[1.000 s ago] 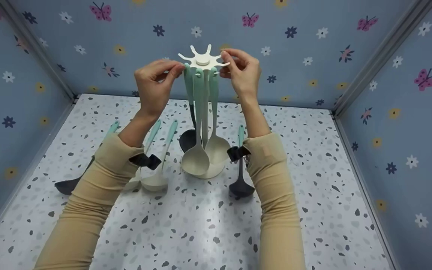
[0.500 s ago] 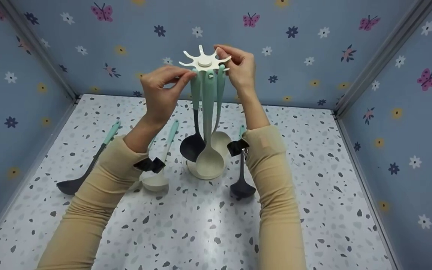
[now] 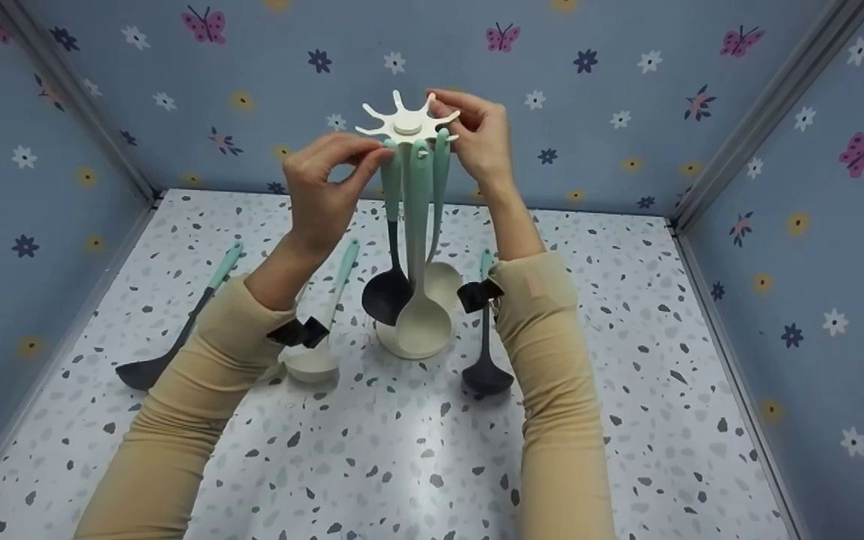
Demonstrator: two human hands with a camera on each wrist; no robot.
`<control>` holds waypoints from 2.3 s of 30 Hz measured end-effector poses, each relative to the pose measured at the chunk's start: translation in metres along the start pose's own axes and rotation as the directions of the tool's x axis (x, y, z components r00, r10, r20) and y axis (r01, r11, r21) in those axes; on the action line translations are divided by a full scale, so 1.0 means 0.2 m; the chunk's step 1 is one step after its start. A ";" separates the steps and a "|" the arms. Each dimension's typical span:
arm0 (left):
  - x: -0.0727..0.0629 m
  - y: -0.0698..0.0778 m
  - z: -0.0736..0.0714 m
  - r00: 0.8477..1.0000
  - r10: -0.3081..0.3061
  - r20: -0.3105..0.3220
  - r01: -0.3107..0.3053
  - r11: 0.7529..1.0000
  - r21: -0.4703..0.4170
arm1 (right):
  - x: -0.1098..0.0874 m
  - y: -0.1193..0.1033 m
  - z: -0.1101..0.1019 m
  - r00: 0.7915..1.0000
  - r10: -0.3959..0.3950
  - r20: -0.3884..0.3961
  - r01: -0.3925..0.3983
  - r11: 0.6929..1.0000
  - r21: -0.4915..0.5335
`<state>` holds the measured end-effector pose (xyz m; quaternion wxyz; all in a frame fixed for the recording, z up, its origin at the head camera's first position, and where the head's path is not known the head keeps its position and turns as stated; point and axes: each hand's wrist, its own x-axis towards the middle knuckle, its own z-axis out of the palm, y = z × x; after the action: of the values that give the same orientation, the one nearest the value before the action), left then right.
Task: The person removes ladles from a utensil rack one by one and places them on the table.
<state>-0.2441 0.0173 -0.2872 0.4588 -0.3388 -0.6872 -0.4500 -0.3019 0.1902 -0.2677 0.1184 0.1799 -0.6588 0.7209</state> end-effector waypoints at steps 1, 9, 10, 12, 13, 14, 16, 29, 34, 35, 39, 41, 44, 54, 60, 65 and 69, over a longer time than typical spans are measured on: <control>0.00 0.00 0.00 1.000 -0.001 0.000 0.001 1.000 -0.001 | -0.01 0.00 0.00 1.000 -0.011 -0.001 0.011 1.000 -0.021; -0.01 -0.04 -0.01 0.999 0.016 -0.050 -0.015 1.000 0.003 | -0.10 0.06 -0.05 0.996 -0.088 -0.011 0.087 0.992 -0.088; 0.00 -0.05 -0.01 0.998 0.017 -0.063 -0.017 1.000 0.002 | -0.11 0.06 -0.06 0.995 -0.098 -0.016 0.096 0.991 -0.099; 0.01 -0.06 -0.02 0.997 0.003 -0.078 -0.003 1.000 -0.006 | -0.14 0.08 -0.07 0.994 -0.110 -0.021 0.107 0.989 -0.102; 0.01 -0.07 -0.02 0.997 -0.014 -0.078 0.013 1.000 -0.014 | -0.16 0.09 -0.08 0.992 -0.126 -0.019 0.123 0.985 -0.119; 0.02 -0.07 -0.02 0.997 -0.036 -0.073 0.034 0.999 -0.020 | -0.17 0.09 -0.08 0.989 -0.144 -0.016 0.141 0.980 -0.138; 0.04 -0.08 -0.02 0.994 -0.106 -0.036 0.104 0.994 -0.044 | -0.20 0.11 -0.09 0.988 -0.156 -0.013 0.152 0.976 -0.156; 0.13 -0.08 -0.05 0.860 -0.391 0.327 0.447 0.887 -0.114 | -0.36 0.22 -0.12 0.990 -0.138 0.031 0.140 0.985 -0.104; 0.15 -0.02 -0.08 0.841 -0.410 0.353 0.476 0.871 -0.123 | -0.41 0.28 -0.13 0.992 -0.113 0.054 0.119 0.984 -0.131; 0.15 -0.04 -0.07 0.843 -0.406 0.352 0.472 0.873 -0.123 | -0.42 0.29 -0.13 0.993 -0.107 0.057 0.114 0.984 -0.138; 0.12 -0.11 -0.03 0.852 -0.391 0.348 0.453 0.884 -0.115 | -0.47 0.31 -0.12 0.991 -0.113 0.072 0.125 0.976 -0.181; 0.11 -0.13 -0.01 0.856 -0.385 0.345 0.444 0.889 -0.112 | -0.49 0.30 -0.10 0.990 -0.122 0.076 0.135 0.969 -0.208; 0.11 -0.15 0.00 0.860 -0.384 0.337 0.442 0.890 -0.112 | -0.52 0.30 -0.07 0.990 -0.120 0.070 0.134 0.957 -0.258; 0.16 0.02 -0.07 0.855 -0.411 0.315 0.472 0.869 -0.146 | -0.55 0.42 -0.05 0.992 -0.097 0.082 0.118 0.943 -0.312; 0.16 0.03 -0.07 0.852 -0.421 0.312 0.485 0.858 -0.167 | -0.55 0.46 -0.04 0.994 -0.079 0.080 0.101 0.936 -0.336; 0.16 0.03 -0.07 0.853 -0.431 0.293 0.492 0.852 -0.179 | -0.54 0.49 -0.04 0.996 -0.058 0.062 0.076 0.940 -0.334; 0.15 0.00 -0.04 0.863 -0.421 0.277 0.481 0.853 -0.202 | -0.54 0.52 -0.04 0.996 -0.076 0.053 0.089 0.945 -0.314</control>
<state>-0.2518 0.0106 -0.2578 0.2103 -0.2733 -0.7283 -0.5921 -0.2470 0.1936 -0.4068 0.1626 0.2002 -0.7599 0.5966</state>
